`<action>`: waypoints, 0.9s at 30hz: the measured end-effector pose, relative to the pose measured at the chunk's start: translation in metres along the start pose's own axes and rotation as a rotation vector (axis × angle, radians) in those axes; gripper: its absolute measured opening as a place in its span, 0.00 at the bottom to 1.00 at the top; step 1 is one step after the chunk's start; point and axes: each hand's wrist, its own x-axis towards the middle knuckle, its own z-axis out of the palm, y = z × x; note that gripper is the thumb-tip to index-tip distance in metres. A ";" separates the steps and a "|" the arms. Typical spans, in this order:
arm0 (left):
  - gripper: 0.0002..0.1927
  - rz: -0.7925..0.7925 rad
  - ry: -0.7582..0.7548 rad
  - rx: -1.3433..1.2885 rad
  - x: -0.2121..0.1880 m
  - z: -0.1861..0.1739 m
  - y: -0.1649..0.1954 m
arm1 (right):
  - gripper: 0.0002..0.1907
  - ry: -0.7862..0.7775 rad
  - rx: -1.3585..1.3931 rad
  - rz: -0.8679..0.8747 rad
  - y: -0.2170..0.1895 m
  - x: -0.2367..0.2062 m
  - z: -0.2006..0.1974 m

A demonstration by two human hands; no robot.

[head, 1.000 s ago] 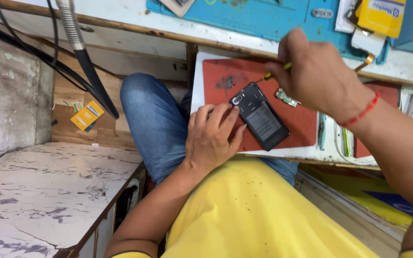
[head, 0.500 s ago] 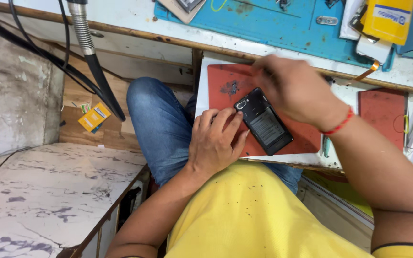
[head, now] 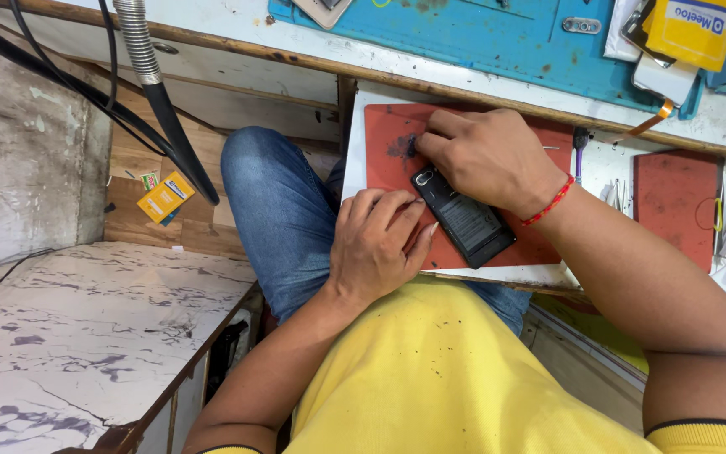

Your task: The person uses a screwdriver to remove screws from the back of a mobile phone, then removes the back cover and sets it aside. The person then picks up a small circuit board and uses a purple tool to scrape or clean its surface.

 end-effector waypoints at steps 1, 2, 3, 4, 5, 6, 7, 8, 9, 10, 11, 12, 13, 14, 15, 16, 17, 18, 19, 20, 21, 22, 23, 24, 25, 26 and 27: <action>0.15 0.003 0.001 0.000 0.000 0.000 0.000 | 0.04 -0.011 -0.001 0.011 0.000 0.000 0.000; 0.15 0.006 0.004 0.001 0.000 0.000 0.000 | 0.05 -0.022 -0.004 0.022 0.000 0.000 0.001; 0.15 0.010 0.009 0.003 0.000 0.000 0.000 | 0.05 0.014 0.024 0.038 0.001 -0.001 0.001; 0.14 0.014 0.016 -0.009 0.001 0.001 0.000 | 0.05 0.050 0.054 0.050 0.001 -0.001 0.001; 0.14 0.014 0.022 -0.020 0.001 0.001 0.000 | 0.06 0.084 0.086 0.060 0.002 -0.002 0.000; 0.13 0.012 0.028 -0.031 0.000 0.000 0.000 | 0.06 0.090 0.104 0.080 0.002 -0.003 0.000; 0.13 0.011 0.028 -0.027 0.000 0.000 0.000 | 0.05 0.096 0.121 0.101 0.002 -0.004 -0.001; 0.13 0.014 0.026 -0.025 0.000 0.000 -0.001 | 0.05 0.103 0.138 0.126 0.002 -0.006 -0.001; 0.13 0.019 0.022 -0.024 0.000 0.000 0.000 | 0.05 0.111 0.153 0.126 0.002 -0.007 -0.002; 0.13 0.017 0.019 -0.018 0.000 0.000 0.000 | 0.05 0.120 0.166 0.128 0.001 -0.008 -0.002; 0.13 0.017 0.016 -0.014 0.000 0.000 0.000 | 0.05 0.129 0.177 0.131 0.000 -0.009 -0.003; 0.13 0.018 0.014 -0.008 0.000 0.000 0.000 | 0.05 0.132 0.184 0.125 -0.001 -0.009 -0.003; 0.13 0.021 0.015 -0.010 0.001 0.000 0.000 | 0.05 0.136 0.193 0.116 -0.003 -0.009 -0.003; 0.13 0.023 0.016 -0.010 0.001 0.000 0.000 | 0.06 0.140 0.203 0.106 -0.004 -0.008 -0.002; 0.13 0.024 0.017 -0.010 0.001 0.000 0.000 | 0.06 0.140 0.196 0.099 -0.005 -0.008 -0.002; 0.13 0.023 0.015 -0.011 0.001 0.000 0.000 | 0.06 0.139 0.190 0.091 -0.006 -0.006 -0.001; 0.13 0.022 0.014 -0.012 0.001 0.000 0.000 | 0.06 0.137 0.183 0.084 -0.007 -0.005 0.000; 0.13 0.021 0.012 -0.014 0.001 0.000 0.000 | 0.06 0.127 0.168 0.081 -0.008 -0.004 0.000; 0.13 0.021 0.015 -0.013 0.001 0.000 0.000 | 0.06 0.117 0.152 0.077 -0.009 -0.003 0.001; 0.13 0.021 0.017 -0.012 0.001 0.001 0.000 | 0.06 0.108 0.137 0.074 -0.010 -0.002 0.002; 0.13 0.021 0.019 -0.011 0.001 0.001 0.000 | 0.06 0.098 0.112 0.077 -0.012 -0.002 0.002; 0.13 0.019 0.016 -0.009 0.001 0.001 0.000 | 0.05 0.087 0.087 0.080 -0.013 -0.001 0.003; 0.13 0.016 0.013 -0.008 0.001 0.001 0.000 | 0.05 0.076 0.063 0.084 -0.014 0.000 0.003; 0.13 0.015 0.008 -0.007 0.001 0.001 0.000 | 0.05 0.064 0.047 0.083 -0.016 0.001 0.003; 0.13 0.011 0.008 -0.004 0.001 0.001 0.000 | 0.06 0.051 0.030 0.084 -0.017 0.002 0.003; 0.13 0.010 0.008 -0.002 0.001 0.001 0.001 | 0.06 0.039 0.012 0.088 -0.018 0.002 0.003; 0.13 0.008 0.008 0.001 0.001 0.001 0.001 | 0.06 0.047 0.059 0.112 -0.018 0.001 0.001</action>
